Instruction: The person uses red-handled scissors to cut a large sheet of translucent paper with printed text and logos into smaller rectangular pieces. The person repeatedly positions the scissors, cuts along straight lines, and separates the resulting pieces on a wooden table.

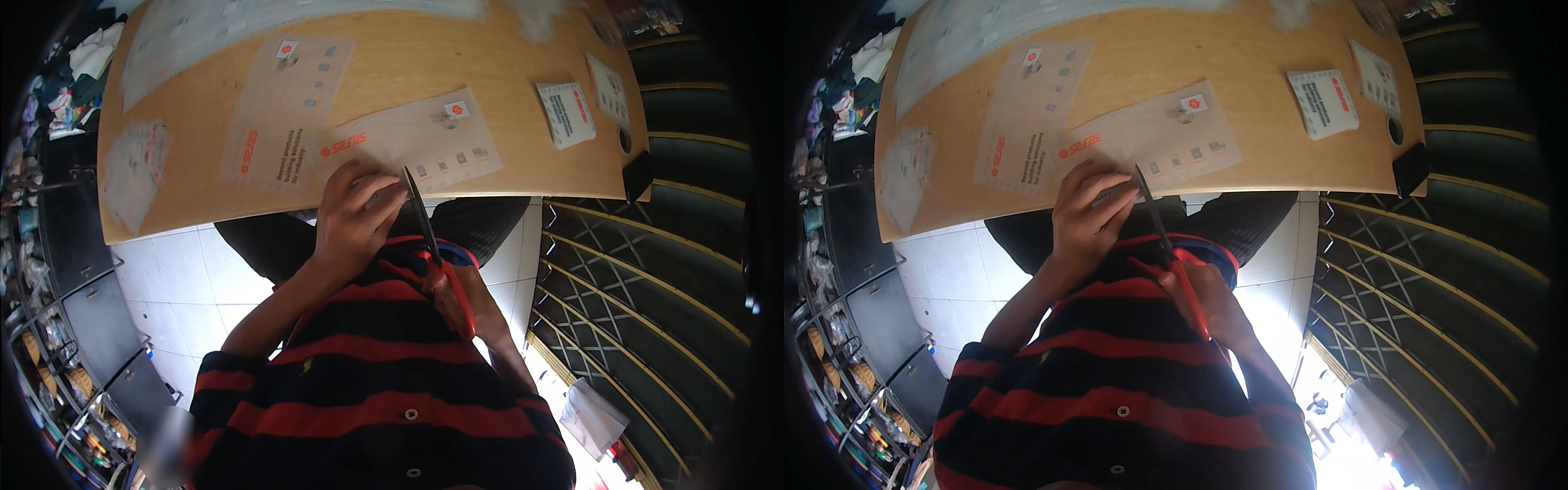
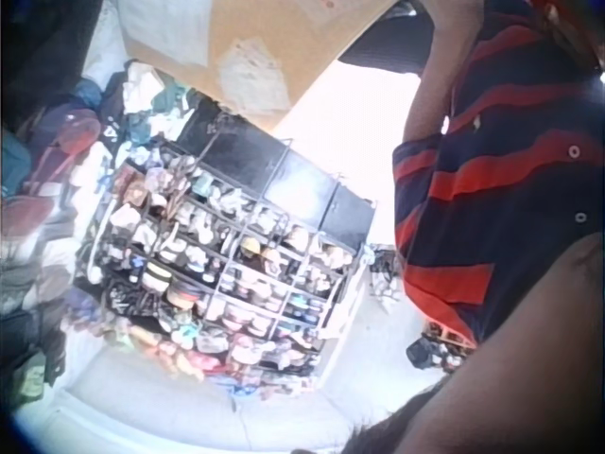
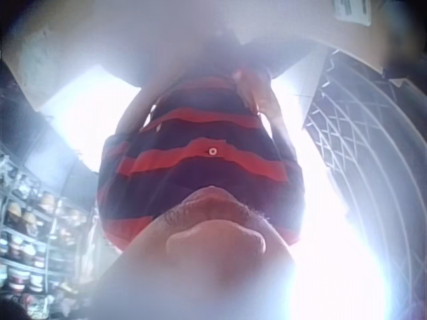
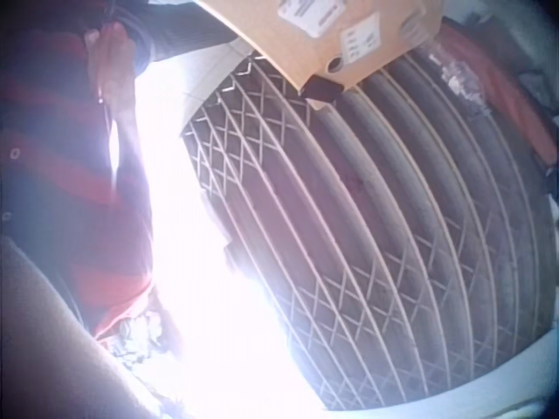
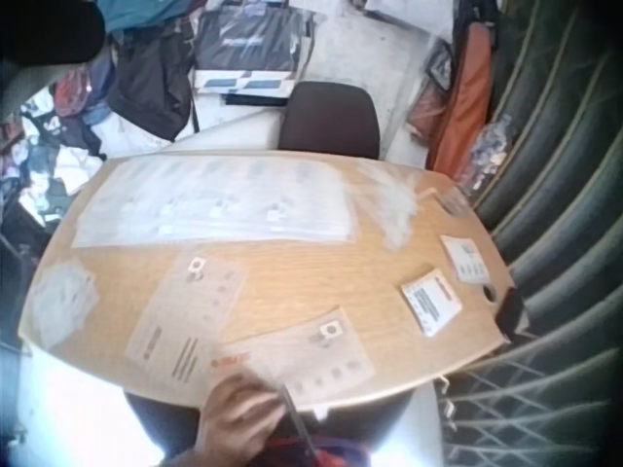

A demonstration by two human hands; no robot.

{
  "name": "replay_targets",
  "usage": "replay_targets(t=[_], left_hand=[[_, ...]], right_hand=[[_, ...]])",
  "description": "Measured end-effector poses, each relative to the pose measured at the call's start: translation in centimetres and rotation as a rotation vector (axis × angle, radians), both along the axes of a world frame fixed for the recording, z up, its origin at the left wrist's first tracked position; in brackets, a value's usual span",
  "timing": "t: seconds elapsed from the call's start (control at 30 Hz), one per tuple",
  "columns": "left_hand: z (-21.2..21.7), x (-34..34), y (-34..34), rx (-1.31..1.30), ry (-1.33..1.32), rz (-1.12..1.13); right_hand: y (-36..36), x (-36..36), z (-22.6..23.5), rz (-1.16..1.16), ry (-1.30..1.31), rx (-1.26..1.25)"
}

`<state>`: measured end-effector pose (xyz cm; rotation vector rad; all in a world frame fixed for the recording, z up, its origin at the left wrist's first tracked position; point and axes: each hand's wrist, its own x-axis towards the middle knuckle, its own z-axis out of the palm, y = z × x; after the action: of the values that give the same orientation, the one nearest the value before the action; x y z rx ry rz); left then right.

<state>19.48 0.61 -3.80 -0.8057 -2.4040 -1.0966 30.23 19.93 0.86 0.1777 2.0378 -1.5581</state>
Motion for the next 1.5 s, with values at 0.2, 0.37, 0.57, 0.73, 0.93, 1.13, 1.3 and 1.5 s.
replay_targets(t=[0.2, 0.37, 0.57, 0.73, 0.93, 1.13, 1.3, 1.5], left_hand=[[0.0, -0.1, 0.0, 0.009, -0.006, -0.001], [-0.2, 0.0, -0.1, 0.013, -0.007, -0.001], [0.0, -0.1, -0.3, -0.004, 0.005, -0.008], [0.5, 0.3, -0.2, -0.008, 0.007, -0.019], [0.6, 0.4, -0.5, -0.008, -0.005, 0.002], [0.9, 0.6, -0.4, 0.008, 0.019, -0.058], [0.8, 0.4, -0.5, 0.017, 0.017, -0.084], [0.9, 0.7, -0.4, 0.011, 0.013, -0.133]], right_hand=[[0.1, -1.1, 1.9, 0.003, -0.236, 0.125], [0.5, -1.2, 1.8, -0.001, -0.233, 0.066], [0.1, -0.8, 1.2, -0.02, -0.154, 0.021], [-0.5, -1.1, 0.1, -0.053, -0.088, 0.003], [-0.6, -2.4, 1.4, -0.029, -0.214, 0.101], [-0.2, -2.4, 0.5, -0.02, -0.078, 0.051], [-0.4, -3.0, 1.2, -0.06, -0.139, 0.035], [-0.2, -3.6, 1.2, 0.006, -0.162, 0.077]])
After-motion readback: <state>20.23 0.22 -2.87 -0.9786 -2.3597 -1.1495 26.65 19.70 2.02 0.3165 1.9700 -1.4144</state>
